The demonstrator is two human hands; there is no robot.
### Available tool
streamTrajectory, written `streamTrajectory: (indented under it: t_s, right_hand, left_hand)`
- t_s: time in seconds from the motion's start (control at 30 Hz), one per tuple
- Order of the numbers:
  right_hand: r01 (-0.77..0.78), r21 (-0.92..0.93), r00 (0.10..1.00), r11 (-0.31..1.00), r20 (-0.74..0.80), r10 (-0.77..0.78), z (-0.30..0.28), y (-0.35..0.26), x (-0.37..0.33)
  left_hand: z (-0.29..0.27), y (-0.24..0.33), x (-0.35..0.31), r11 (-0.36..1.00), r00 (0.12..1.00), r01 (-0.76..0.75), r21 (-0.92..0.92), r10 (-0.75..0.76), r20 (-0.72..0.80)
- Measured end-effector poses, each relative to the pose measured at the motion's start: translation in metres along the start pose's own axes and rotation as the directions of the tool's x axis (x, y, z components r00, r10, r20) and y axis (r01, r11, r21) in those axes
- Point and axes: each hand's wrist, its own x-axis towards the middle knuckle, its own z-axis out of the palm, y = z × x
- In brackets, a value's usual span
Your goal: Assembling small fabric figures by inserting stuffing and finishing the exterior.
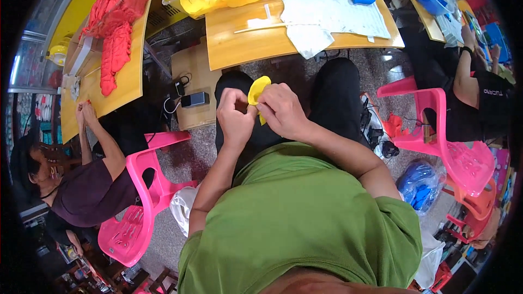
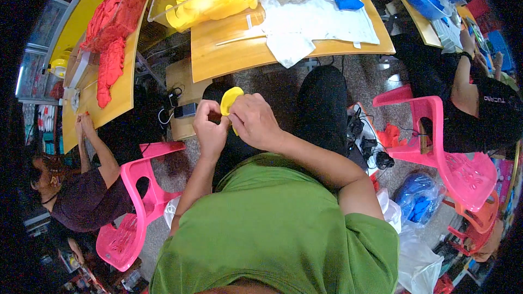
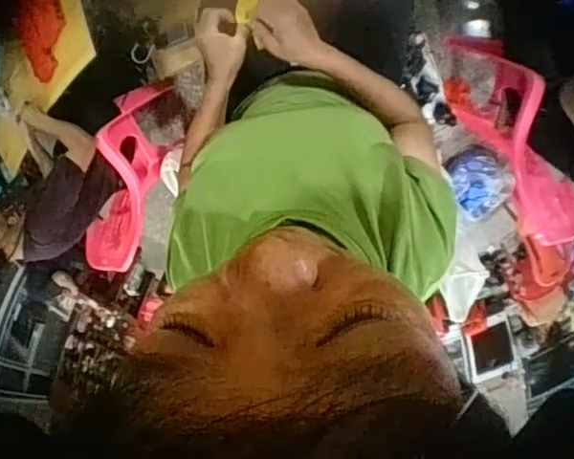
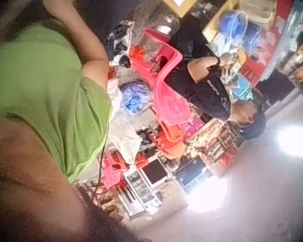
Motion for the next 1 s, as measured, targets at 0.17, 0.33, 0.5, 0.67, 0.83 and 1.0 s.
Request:
streamTrajectory:
  t_s: [0.17,0.33,0.5,0.67,0.83,1.0]
  right_hand:
    - [-0.001,0.109,0.99,0.994,0.143,-0.015,-0.002,0.001,0.0]
    - [-0.019,0.21,0.962,0.978,0.271,-0.039,-0.009,-0.004,-0.002]
    - [0.006,0.207,0.969,0.978,0.239,-0.057,-0.01,-0.003,-0.003]
    - [0.057,0.104,0.993,0.993,0.093,-0.066,-0.009,0.005,-0.007]
    - [0.098,-0.29,0.995,0.952,0.021,-0.096,-0.002,0.016,-0.011]
    - [0.051,-0.431,0.999,0.901,0.028,-0.044,0.01,0.035,-0.021]
  left_hand:
    - [0.01,-0.004,0.002,0.861,0.996,-0.088,-0.5,0.069,-0.057]
    - [0.007,-0.008,0.003,0.867,0.996,-0.07,-0.493,0.087,0.012]
    - [0.004,0.009,0.012,0.919,0.925,-0.369,-0.139,0.349,-0.15]
    - [0.009,0.0,0.008,0.933,0.944,-0.318,-0.167,0.297,-0.143]
    - [0.032,-0.009,-0.009,0.975,0.982,-0.135,-0.178,0.108,-0.152]
    - [0.045,-0.021,-0.029,0.708,0.958,0.257,-0.658,-0.276,0.077]
